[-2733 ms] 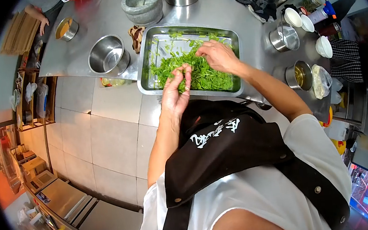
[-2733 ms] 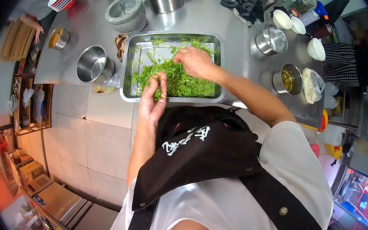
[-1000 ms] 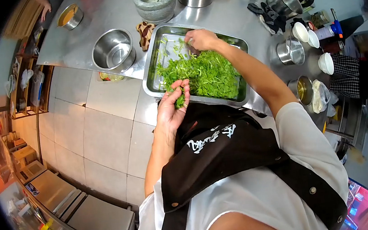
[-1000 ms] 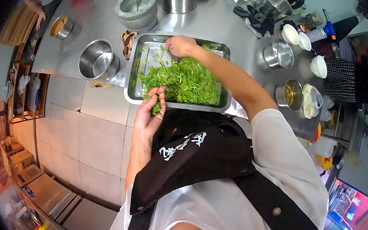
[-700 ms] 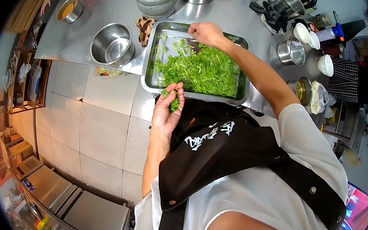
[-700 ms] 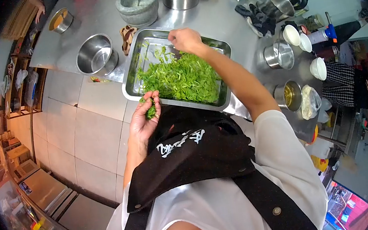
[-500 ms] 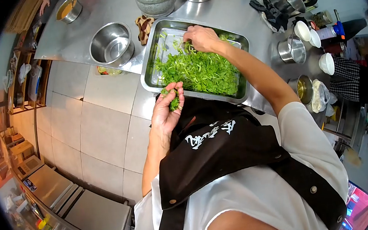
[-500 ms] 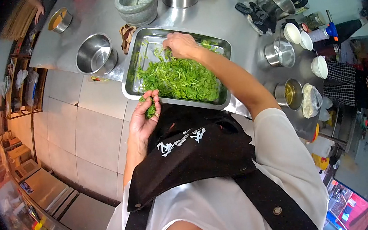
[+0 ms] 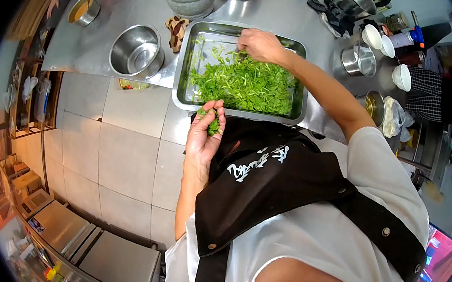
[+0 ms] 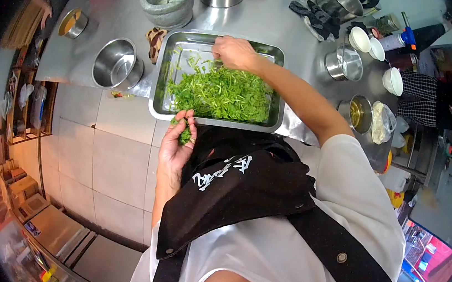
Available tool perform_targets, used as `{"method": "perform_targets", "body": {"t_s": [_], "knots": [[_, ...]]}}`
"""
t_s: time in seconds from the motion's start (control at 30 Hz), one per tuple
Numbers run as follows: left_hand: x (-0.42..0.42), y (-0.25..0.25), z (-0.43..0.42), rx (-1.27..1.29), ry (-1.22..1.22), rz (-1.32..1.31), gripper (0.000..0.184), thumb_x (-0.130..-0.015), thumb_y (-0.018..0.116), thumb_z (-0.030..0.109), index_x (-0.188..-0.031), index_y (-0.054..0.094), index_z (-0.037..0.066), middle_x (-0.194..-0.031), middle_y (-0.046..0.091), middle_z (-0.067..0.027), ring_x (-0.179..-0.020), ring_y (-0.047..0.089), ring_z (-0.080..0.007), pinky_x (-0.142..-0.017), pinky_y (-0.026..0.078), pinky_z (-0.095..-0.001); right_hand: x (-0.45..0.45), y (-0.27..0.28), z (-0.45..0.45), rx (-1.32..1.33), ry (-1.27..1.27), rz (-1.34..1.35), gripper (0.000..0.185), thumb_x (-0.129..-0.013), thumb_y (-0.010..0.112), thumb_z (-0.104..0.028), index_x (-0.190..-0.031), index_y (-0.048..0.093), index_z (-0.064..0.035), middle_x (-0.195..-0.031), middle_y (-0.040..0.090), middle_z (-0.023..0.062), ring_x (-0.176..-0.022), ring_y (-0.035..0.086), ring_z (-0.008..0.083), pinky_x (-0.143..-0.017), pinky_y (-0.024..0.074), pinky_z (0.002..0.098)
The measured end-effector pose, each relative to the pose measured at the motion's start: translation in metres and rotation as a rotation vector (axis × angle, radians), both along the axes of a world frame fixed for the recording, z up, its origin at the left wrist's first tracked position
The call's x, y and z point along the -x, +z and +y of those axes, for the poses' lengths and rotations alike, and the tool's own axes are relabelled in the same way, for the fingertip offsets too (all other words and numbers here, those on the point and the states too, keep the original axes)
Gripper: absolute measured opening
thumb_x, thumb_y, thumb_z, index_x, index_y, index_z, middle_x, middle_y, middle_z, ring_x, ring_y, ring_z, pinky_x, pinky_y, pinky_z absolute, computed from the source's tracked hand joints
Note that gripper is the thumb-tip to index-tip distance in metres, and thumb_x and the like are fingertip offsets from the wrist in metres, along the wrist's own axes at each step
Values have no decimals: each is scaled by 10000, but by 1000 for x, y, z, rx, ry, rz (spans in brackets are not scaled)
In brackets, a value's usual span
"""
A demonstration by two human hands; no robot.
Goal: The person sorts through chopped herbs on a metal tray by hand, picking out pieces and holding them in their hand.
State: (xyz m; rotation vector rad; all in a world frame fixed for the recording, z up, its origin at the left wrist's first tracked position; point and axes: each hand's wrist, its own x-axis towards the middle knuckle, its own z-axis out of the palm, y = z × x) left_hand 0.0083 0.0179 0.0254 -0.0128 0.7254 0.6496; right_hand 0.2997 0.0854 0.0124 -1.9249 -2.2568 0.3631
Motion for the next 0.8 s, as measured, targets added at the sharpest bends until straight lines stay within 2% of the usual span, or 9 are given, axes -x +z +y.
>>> {"method": "perform_targets", "body": {"t_s": [0.07, 0.17, 0.27, 0.37, 0.5, 0.6, 0.7, 0.73, 0.8], "knots": [[1, -1, -1, 3, 7, 8, 226, -860, 550, -34, -1080, 564, 15, -1126, 596, -154, -917, 609, -193, -810, 524, -283, -7, 8, -3, 93, 37, -150, 145, -713, 547, -48, -820, 635, -91, -906, 601, 84, -891, 593, 290, -750, 499, 414], [0, -1, -2, -1, -8, 16, 229, -859, 551, -33, -1082, 564, 17, -1126, 596, -152, -917, 609, -192, -809, 522, -281, 2, 6, -3, -133, -17, -138, 138, -703, 555, -56, -810, 637, -87, -896, 614, 85, -877, 603, 294, -715, 509, 420], [-3, -1, -3, -5, -28, 5, 239, -859, 549, -32, -1092, 557, 20, -1121, 599, -151, -913, 612, -196, -802, 528, -288, 20, 0, 7, -159, 66, -59, 130, -698, 563, -56, -803, 638, -73, -887, 627, 84, -883, 607, 283, -708, 516, 409], [-4, 1, -2, -7, -38, -2, 247, -859, 544, -30, -1101, 549, 22, -1114, 603, -148, -907, 615, -201, -797, 534, -295, 33, -18, 17, -118, 47, -166, 118, -706, 564, -62, -799, 637, -59, -877, 636, 88, -887, 608, 280, -708, 518, 401], [-2, 3, -2, -21, -26, 7, 219, -868, 537, -25, -1080, 564, 26, -1101, 610, -139, -906, 612, -184, -800, 524, -281, 37, -21, 18, -229, 109, -206, 106, -727, 559, -72, -791, 636, -38, -844, 644, 109, -821, 621, 310, -690, 513, 409], [0, 3, -3, -10, -13, 0, 243, -868, 533, -24, -1108, 537, 13, -1124, 595, -155, -914, 613, -202, -796, 531, -289, 29, -14, 18, -66, -125, 83, 108, -766, 575, -106, -814, 637, -32, -757, 638, 69, -717, 621, 233, -621, 505, 352], [-1, 3, -3, -14, -26, -3, 263, -872, 527, -17, -1134, 517, 10, -1143, 583, -161, -931, 609, -208, -798, 532, -293, 13, 3, 18, 517, -420, 821, 147, -802, 598, -179, -835, 637, -41, -697, 600, 2, -629, 556, 115, -539, 454, 267], [-3, 3, -2, -21, -40, -4, 267, -874, 525, -14, -1140, 514, 11, -1146, 581, -161, -937, 606, -207, -799, 532, -293, 11, 9, 12, 595, -465, 976, 152, -822, 613, -208, -857, 641, -63, -688, 564, -40, -597, 476, 38, -495, 388, 200], [-9, 6, 0, -48, -73, -4, 293, -878, 520, -11, -1169, 503, 16, -1160, 574, -157, -941, 604, -203, -810, 528, -290, 10, 24, 0, 691, -481, 1116, 134, -840, 607, -187, -873, 627, -58, -693, 568, -37, -584, 481, 23, -488, 387, 181]]}}
